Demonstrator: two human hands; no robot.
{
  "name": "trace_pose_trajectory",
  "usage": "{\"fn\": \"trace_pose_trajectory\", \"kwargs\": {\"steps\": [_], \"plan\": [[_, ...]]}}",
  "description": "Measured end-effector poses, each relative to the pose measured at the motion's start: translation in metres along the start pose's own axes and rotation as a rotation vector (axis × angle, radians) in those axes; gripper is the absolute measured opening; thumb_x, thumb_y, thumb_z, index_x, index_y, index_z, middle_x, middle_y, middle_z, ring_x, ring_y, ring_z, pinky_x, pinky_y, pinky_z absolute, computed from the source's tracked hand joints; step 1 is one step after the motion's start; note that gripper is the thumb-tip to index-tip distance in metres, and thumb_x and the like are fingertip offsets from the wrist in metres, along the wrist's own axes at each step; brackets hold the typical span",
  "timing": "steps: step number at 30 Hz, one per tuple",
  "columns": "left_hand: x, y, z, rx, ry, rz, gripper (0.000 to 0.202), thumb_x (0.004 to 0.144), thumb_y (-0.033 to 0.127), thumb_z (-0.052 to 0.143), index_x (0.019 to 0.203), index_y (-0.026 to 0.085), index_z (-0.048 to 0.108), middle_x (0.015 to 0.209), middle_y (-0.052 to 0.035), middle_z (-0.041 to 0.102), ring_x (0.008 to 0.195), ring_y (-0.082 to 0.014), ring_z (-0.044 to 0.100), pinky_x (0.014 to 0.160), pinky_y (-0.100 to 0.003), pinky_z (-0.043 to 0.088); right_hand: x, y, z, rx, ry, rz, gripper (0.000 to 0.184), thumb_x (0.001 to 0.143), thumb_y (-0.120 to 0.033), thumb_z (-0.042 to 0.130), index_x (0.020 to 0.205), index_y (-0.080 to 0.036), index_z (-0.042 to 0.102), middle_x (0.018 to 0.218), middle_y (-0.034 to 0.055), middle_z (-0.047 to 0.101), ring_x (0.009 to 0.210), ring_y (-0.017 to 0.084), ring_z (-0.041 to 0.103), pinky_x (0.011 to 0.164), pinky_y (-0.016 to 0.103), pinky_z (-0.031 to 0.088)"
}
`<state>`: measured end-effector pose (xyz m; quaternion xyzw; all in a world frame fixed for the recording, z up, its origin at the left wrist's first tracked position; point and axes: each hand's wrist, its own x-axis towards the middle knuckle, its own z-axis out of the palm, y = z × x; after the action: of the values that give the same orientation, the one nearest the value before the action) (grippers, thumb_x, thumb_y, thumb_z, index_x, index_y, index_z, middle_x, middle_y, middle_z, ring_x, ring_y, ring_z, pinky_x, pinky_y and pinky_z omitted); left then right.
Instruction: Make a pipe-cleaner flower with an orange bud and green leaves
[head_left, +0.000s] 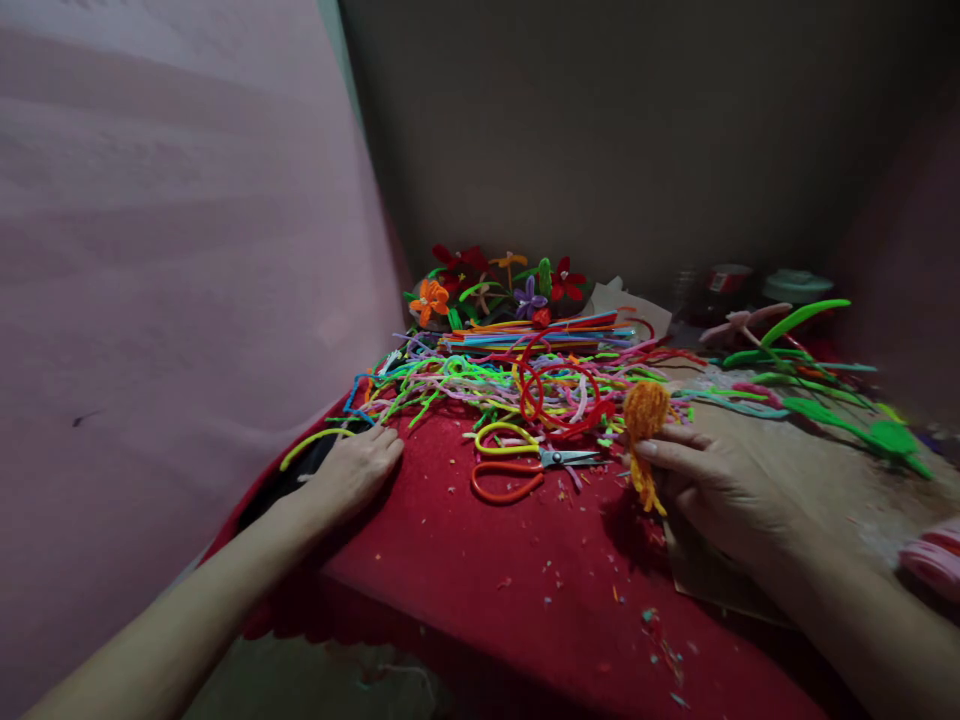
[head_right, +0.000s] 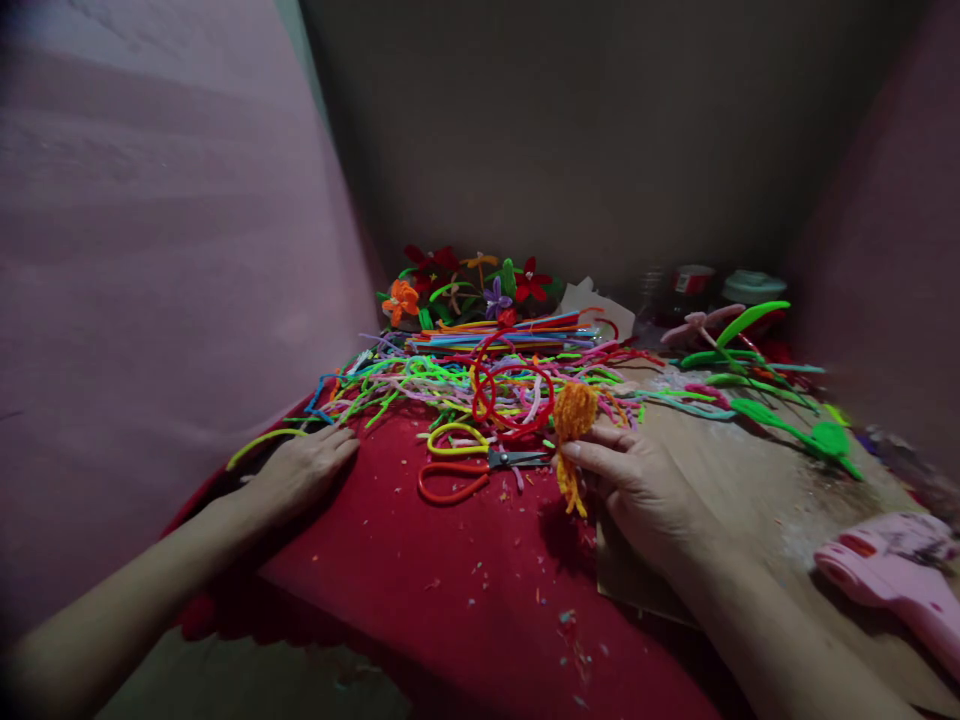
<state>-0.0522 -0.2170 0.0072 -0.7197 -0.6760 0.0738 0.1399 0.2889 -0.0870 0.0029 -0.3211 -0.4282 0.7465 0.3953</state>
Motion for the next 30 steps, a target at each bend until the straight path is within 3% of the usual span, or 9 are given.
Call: {"fn": "trace_pose_trajectory", "kwargs": {"steps": [7,14,21,27,30], "plan": [[-0.010,0.035,-0.019,-0.081,0.074,0.125,0.025,0.082,0.008,0.040,0.095,0.017,0.059,0.092,-0.0086,0.062,0.085,-0.0181,0.055,0.079,-0.031,0.045,0.002,0.003,-0.002,-0.044,-0.018,-0.006,0.018,0.058,-0.020,0.073,0.076,-0.021,0.069,0.070,0.0018,0.068,0.062,0.015,0.061,0.056,0.023,0.047],[0.014,0.022,-0.024,-0.166,0.035,-0.067,0.026,0.086,0.017,0.035,0.094,0.017,0.060,0.087,-0.0066,0.061,0.076,-0.0164,0.056,0.069,-0.027,0.044,0.001,0.000,-0.001,0.003,-0.017,-0.001,0.018,0.057,-0.017,0.074,0.074,-0.022,0.069,0.071,0.0000,0.067,0.062,0.011,0.060,0.056,0.018,0.047],[0.025,0.028,-0.024,-0.037,-0.129,0.147,0.026,0.078,0.003,0.037,0.072,0.013,0.060,0.075,-0.0093,0.060,0.067,-0.0166,0.052,0.067,-0.028,0.042,0.002,0.000,-0.003,-0.004,-0.036,-0.006,0.021,0.060,-0.017,0.073,0.080,-0.021,0.070,0.071,0.0011,0.068,0.061,0.012,0.060,0.056,0.020,0.047],[0.025,0.026,-0.022,0.119,-0.131,0.292,0.027,0.078,0.002,0.036,0.073,0.012,0.061,0.073,-0.0118,0.060,0.066,-0.0197,0.053,0.062,-0.032,0.039,0.004,-0.003,-0.003,0.040,-0.036,0.018,0.024,0.058,-0.015,0.073,0.081,-0.020,0.070,0.071,0.0003,0.068,0.062,0.012,0.061,0.057,0.020,0.047],[0.029,0.018,-0.019,0.164,-0.067,0.396,0.025,0.080,0.006,0.037,0.076,0.014,0.059,0.076,-0.0104,0.061,0.067,-0.0196,0.054,0.060,-0.031,0.038,0.005,-0.002,-0.003,0.073,-0.058,0.011,0.023,0.057,-0.016,0.074,0.079,-0.018,0.070,0.068,-0.0006,0.068,0.058,0.010,0.059,0.054,0.018,0.046]]}}
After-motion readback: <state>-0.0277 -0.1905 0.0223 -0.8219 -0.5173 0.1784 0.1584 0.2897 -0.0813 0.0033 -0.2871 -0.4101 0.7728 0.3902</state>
